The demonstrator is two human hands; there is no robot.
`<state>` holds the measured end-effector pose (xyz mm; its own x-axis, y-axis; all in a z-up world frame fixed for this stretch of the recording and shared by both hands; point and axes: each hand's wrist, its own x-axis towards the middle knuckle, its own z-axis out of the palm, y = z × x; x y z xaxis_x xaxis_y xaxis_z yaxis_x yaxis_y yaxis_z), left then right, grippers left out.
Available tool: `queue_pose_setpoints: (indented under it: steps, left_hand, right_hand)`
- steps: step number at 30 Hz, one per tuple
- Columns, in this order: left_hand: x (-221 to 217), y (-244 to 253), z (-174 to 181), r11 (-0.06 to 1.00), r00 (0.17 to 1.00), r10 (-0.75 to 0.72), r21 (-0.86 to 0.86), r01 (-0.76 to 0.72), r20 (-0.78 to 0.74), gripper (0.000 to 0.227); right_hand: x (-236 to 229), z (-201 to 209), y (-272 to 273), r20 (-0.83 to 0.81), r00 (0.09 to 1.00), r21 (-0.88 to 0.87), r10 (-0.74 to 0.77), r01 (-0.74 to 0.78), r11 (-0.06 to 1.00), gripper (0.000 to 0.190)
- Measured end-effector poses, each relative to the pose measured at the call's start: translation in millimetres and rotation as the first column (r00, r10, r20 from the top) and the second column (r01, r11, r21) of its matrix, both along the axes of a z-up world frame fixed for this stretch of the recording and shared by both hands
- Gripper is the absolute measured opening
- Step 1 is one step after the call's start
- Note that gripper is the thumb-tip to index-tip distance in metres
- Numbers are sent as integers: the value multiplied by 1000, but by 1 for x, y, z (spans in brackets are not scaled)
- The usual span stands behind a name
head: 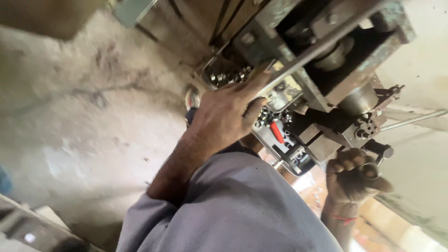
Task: The person operates a manual metal forming machine, inserting small metal tubes into the die and turning a handwheel to shape them. The person uses a long metal rod to assist with feeding and clearing the work area, then collects the finished pieces.
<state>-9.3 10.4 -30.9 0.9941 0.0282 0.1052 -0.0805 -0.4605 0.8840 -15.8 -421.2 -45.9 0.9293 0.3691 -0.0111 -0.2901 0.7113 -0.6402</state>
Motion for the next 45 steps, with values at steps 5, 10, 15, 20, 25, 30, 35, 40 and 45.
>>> queue_pose_setpoints:
  steps: [5,10,15,20,25,30,35,40,45]
  left_hand:
    - [-2,-2,-17,973,984,-11,-226,52,179,47]
    - [-22,10,-37,881,929,34,-450,146,368,56]
    - [-42,25,-69,584,978,-201,-808,78,-51,89]
    - [-51,14,-80,610,990,-98,-779,143,105,96]
    - [-42,-9,-86,644,997,-37,-761,73,64,82]
    - [-23,-17,-94,782,993,-24,-616,93,120,64]
    - [-15,-21,-97,835,980,-44,-531,142,193,46]
    - [-10,-30,-96,732,994,-23,-675,90,108,41]
    - [-9,-33,-98,353,985,-130,-933,-64,-116,37]
  right_hand:
    - [-13,-1,64,-226,966,14,122,-122,992,46]
    - [1,6,126,-420,906,-93,62,-111,989,57]
    - [11,0,168,-521,846,-90,108,-180,980,35]
    - [14,-10,186,-592,806,-209,17,-174,962,35]
    - [24,-19,193,-614,787,-251,65,-273,929,47]
    - [33,-26,196,-641,767,-405,-40,-293,866,45]
    - [31,-21,200,-333,942,-840,-41,-276,467,27]
    - [34,-14,207,-16,1000,-910,16,-21,414,27]
    - [45,-5,208,106,960,-923,260,-2,384,32]
